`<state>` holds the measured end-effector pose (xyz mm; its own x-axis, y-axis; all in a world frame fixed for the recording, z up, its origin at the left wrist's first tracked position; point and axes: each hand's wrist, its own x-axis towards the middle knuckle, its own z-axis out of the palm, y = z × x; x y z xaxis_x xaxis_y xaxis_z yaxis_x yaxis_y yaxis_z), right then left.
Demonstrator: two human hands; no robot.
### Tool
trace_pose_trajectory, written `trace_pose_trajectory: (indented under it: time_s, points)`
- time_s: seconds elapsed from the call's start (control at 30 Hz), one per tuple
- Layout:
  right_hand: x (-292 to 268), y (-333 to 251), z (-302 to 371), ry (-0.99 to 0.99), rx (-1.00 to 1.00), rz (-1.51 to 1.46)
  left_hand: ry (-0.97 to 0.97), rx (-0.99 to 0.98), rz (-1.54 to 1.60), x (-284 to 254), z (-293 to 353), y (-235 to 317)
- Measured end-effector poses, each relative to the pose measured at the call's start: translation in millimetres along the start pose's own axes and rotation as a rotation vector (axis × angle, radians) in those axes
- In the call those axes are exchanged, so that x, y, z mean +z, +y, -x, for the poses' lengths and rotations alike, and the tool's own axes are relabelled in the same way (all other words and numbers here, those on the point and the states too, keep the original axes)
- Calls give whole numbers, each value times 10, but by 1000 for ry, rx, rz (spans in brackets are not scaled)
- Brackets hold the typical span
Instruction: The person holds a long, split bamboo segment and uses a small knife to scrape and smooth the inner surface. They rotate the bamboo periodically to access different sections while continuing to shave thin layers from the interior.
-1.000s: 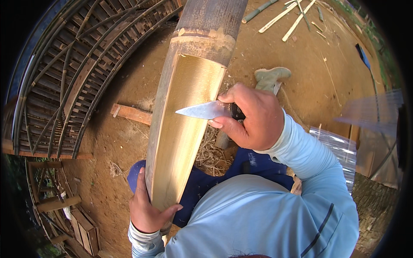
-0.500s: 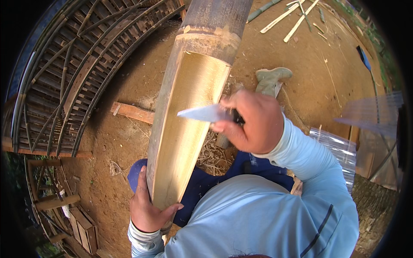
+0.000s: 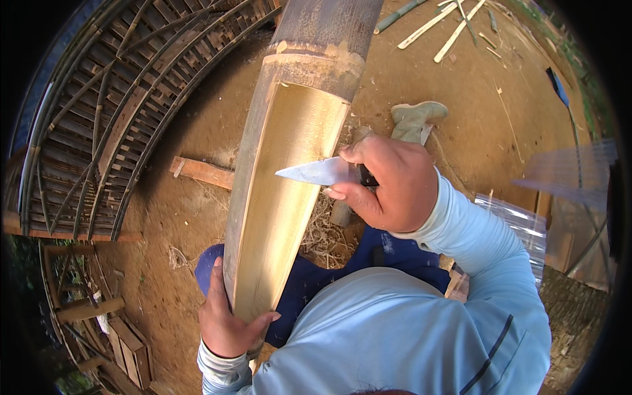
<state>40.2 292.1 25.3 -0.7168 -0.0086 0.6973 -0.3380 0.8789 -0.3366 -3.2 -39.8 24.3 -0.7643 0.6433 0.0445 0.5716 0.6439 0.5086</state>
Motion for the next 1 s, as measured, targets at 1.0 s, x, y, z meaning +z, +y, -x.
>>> trace_pose_trajectory:
  time_s: [1.0]
  points:
    - [-198, 116, -219, -33, 93, 60, 15, 31, 7, -11, 18, -49]
